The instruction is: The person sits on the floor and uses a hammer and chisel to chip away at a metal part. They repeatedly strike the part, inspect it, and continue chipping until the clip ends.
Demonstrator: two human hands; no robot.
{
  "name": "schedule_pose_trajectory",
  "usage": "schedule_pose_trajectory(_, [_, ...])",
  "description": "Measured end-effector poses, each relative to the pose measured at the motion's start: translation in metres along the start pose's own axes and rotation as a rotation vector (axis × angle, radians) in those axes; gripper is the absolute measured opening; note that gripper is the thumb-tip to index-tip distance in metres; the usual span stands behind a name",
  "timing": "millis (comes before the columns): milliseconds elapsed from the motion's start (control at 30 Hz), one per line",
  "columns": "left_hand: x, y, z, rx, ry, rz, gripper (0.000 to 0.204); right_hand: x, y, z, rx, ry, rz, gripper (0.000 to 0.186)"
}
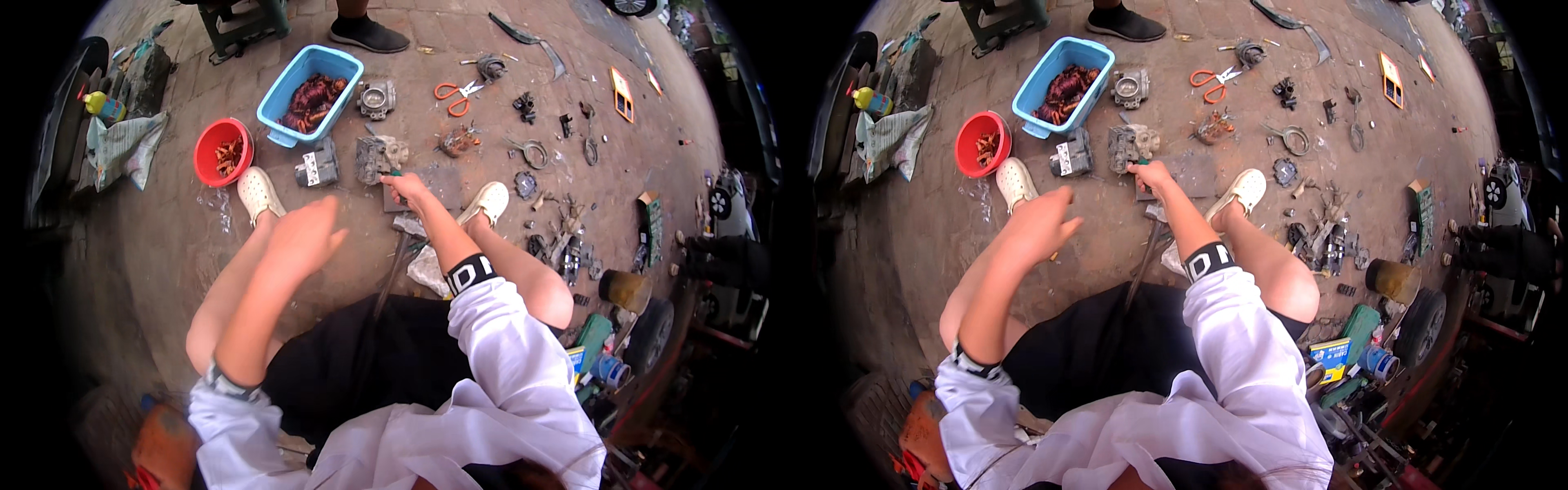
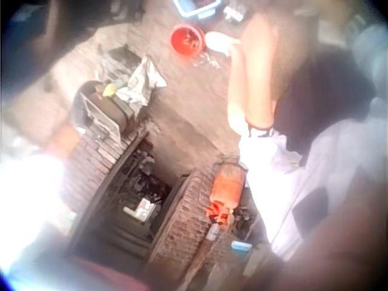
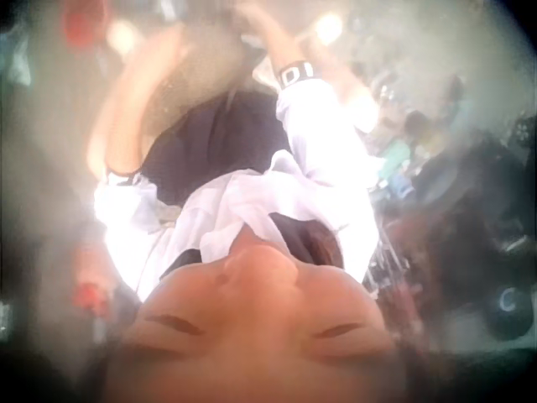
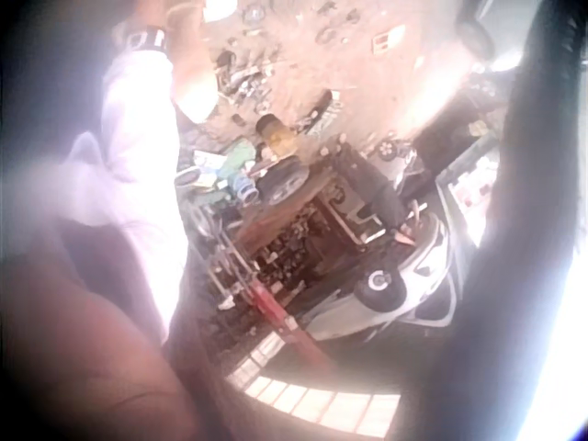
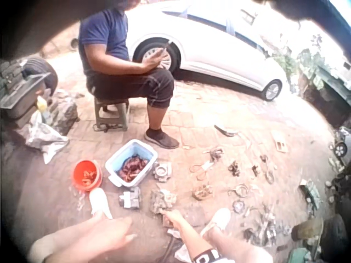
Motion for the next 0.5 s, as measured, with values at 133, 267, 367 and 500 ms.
schedule_pose_trajectory(133, [0.027, -0.025, 0.022, -0.089, 0.035, 0.104, 0.031, 0.016, -0.025, 0.011, -0.237, -0.073, -0.019, 0.027])
schedule_pose_trajectory(267, [0.051, -0.041, 0.009, -0.084, -0.025, 0.092, 0.028, 0.036, -0.078, 0.040, -0.197, 0.037, 0.220, 0.028])
schedule_pose_trajectory(367, [0.059, -0.030, 0.029, -0.037, 0.080, 0.006, 0.024, 0.060, -0.114, 0.067, -0.200, 0.291, 0.371, 0.031])
schedule_pose_trajectory(500, [0.065, -0.018, 0.064, -0.052, 0.154, 0.019, 0.021, 0.085, -0.151, 0.082, -0.161, 0.467, 0.526, 0.029])
Point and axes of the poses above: each hand's wrist, its own x-axis away from the middle knuckle, its own z-axis out of the back of the hand, y = z × x, the point moved 9 cm from there along -x, towards the middle knuckle, and after that the axes turned 15 degrees about x, right-handed, at the moved point
